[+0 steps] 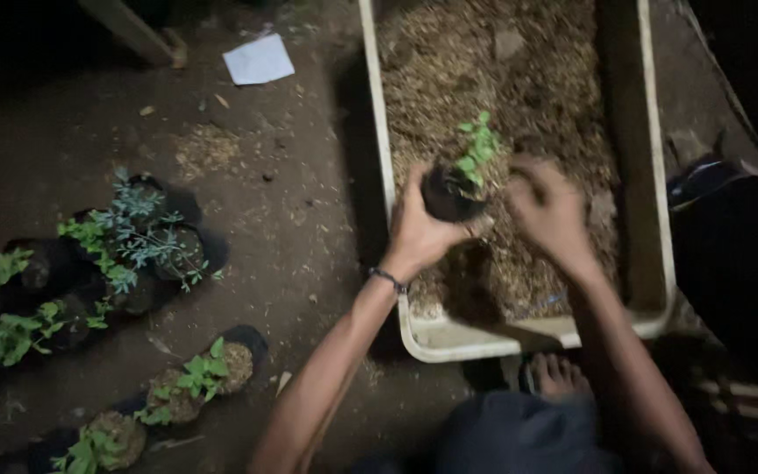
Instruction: The person sits on the ground in a plant nursery and fills black plastic seedling bags with soil by hand, scooping soil from a large tray and pressing it around seedlings. They place the filled bags in rows on the ground with other potted seedlings, repeating the process for several bags.
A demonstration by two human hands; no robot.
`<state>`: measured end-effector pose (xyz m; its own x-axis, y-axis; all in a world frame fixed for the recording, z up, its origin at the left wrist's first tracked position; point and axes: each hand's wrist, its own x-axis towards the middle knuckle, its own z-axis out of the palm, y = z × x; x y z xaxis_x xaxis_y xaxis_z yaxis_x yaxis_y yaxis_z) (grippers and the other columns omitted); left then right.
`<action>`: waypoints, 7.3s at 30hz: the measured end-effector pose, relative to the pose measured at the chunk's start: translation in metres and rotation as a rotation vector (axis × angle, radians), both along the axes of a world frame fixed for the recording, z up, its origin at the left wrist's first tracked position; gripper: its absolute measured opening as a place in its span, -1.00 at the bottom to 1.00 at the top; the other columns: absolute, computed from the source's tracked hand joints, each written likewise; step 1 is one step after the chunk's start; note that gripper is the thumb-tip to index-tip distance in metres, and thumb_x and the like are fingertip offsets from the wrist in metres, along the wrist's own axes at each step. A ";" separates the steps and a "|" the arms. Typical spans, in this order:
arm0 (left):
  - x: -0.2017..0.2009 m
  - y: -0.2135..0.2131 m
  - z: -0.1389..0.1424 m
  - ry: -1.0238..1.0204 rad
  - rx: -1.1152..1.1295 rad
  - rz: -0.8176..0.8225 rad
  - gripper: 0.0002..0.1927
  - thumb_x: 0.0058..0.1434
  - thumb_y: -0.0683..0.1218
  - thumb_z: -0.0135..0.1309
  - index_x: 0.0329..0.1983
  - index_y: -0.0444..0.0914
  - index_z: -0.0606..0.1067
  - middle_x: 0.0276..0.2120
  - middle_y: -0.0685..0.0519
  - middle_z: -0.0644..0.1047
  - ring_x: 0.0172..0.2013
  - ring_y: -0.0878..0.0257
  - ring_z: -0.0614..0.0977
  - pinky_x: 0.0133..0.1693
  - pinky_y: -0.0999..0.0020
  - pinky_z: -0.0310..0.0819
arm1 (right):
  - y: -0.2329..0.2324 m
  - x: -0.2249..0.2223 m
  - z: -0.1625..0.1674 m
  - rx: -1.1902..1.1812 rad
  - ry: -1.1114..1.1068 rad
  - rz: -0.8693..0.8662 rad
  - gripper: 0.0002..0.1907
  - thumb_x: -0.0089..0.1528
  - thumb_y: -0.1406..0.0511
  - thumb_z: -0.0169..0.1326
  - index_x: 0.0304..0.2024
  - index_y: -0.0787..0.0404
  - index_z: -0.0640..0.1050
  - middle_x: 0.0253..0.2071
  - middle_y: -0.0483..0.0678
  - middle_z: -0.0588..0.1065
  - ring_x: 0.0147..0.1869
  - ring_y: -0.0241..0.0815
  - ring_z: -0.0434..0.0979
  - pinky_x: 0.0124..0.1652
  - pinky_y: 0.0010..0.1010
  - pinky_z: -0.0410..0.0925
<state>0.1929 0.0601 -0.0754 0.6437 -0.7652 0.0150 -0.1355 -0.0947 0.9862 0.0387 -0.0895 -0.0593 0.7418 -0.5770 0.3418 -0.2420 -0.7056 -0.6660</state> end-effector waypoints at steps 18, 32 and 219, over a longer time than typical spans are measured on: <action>-0.027 -0.004 0.022 -0.508 0.162 0.000 -0.23 -0.11 -0.45 0.03 0.25 -0.25 0.26 0.23 -0.15 0.37 0.18 -0.24 0.44 0.19 -0.02 0.36 | 0.073 -0.072 -0.041 0.247 0.782 0.032 -0.74 0.02 0.33 0.31 -0.21 0.05 0.74 -0.26 0.05 0.67 -0.27 0.01 0.70 -0.19 -0.18 0.57; -0.043 0.002 0.023 -0.565 0.140 -0.052 -0.22 -0.10 -0.51 0.04 0.25 -0.28 0.27 0.24 -0.16 0.34 0.21 -0.24 0.44 0.22 -0.06 0.40 | 0.036 -0.029 0.154 0.186 0.486 -0.110 -0.66 0.14 0.19 0.31 -0.03 0.08 0.68 -0.13 -0.03 0.67 -0.19 -0.25 0.71 -0.18 -0.36 0.56; -0.186 0.021 -0.018 -0.371 0.242 0.817 0.02 -0.13 0.00 0.43 0.40 -0.11 0.19 0.17 -0.20 0.43 0.07 -0.22 0.57 -0.02 -0.06 0.55 | -0.039 -0.016 0.083 -0.109 1.579 1.114 -0.50 0.20 -0.07 0.14 0.06 0.02 0.60 -0.25 -0.09 0.62 -0.22 -0.15 0.61 -0.15 -0.22 0.52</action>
<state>0.0066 0.0807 -0.0939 0.9701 -0.0860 0.2270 -0.2393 -0.4970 0.8341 0.0227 -0.1284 0.0233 0.3299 0.2732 -0.9036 0.0308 -0.9598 -0.2790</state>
